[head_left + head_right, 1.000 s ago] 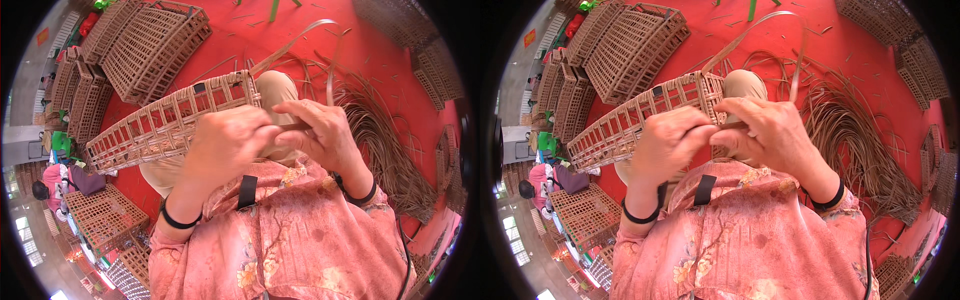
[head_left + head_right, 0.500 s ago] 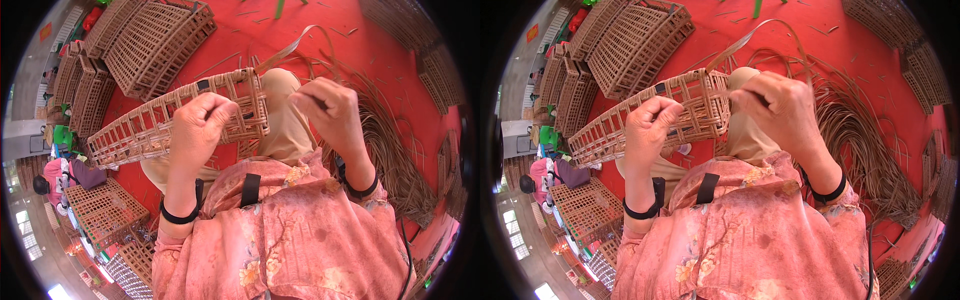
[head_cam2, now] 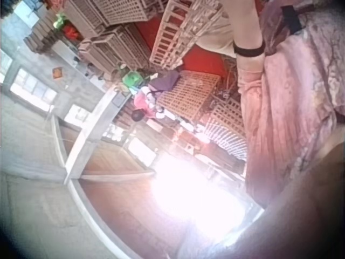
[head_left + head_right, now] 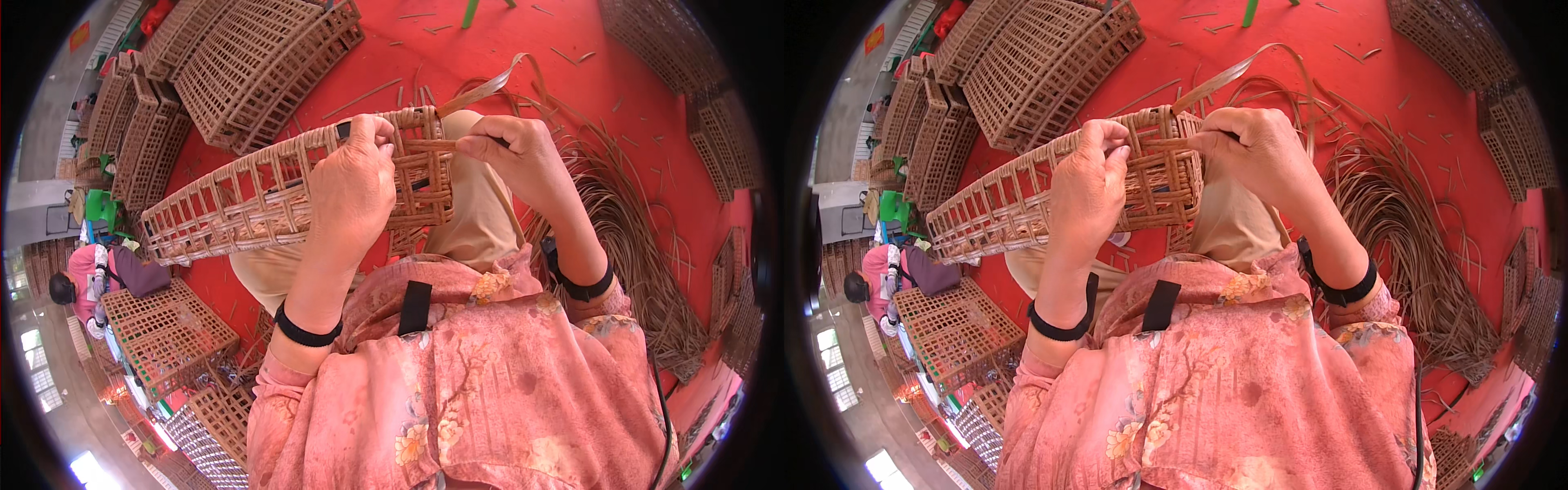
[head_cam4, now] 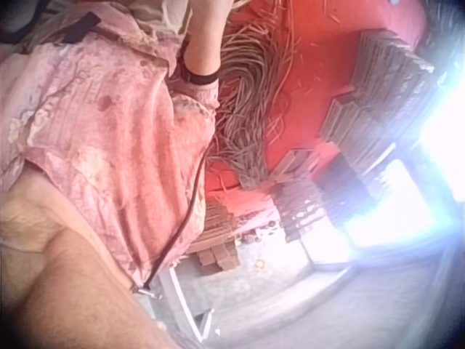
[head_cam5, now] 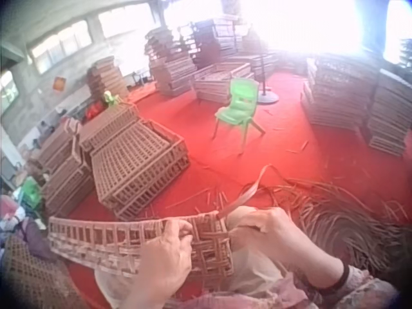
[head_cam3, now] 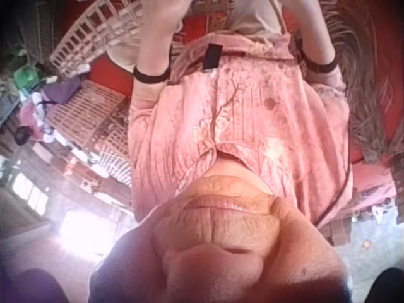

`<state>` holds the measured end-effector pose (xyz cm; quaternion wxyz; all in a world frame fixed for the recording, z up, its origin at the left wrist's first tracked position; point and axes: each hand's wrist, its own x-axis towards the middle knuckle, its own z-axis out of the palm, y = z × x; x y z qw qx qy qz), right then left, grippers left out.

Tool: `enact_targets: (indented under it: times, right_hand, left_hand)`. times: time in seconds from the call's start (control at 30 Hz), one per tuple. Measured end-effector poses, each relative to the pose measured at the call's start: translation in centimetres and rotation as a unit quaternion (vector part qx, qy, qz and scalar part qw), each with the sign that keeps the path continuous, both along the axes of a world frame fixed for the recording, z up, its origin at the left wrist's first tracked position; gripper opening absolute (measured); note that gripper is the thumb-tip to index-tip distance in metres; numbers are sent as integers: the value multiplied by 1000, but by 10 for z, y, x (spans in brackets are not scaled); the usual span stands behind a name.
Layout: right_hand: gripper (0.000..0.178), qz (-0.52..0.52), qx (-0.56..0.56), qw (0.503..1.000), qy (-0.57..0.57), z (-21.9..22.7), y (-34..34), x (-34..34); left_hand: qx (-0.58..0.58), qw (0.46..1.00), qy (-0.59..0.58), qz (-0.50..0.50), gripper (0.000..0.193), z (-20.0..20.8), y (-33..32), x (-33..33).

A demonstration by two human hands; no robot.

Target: The person is weaving thin bamboo or rattan strips into a rectangular frame to create a basket or furniture part.

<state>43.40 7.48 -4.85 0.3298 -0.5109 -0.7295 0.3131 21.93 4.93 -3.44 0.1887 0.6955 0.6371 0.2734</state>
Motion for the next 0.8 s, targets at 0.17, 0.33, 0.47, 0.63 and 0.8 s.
enact_targets:
  times: [0.17,0.33,0.47,0.63,0.8]
  right_hand:
    - [23,-10,-51,999,7,-2,3,-2]
    - [20,10,-43,998,34,3,0,-1]
    - [20,0,-53,998,42,12,2,6]
    - [20,15,-7,1000,-5,15,8,-5]
    - [24,27,0,999,-35,8,8,-23]
  left_hand:
    - [-2,982,-188,34,17,-14,5,-7]
    - [43,979,-175,92,14,-8,0,-24]
    - [145,989,-2,19,8,-19,-1,-39]
    - [154,980,113,44,7,-17,-5,-39]
    - [118,983,100,101,20,-16,-15,-42]
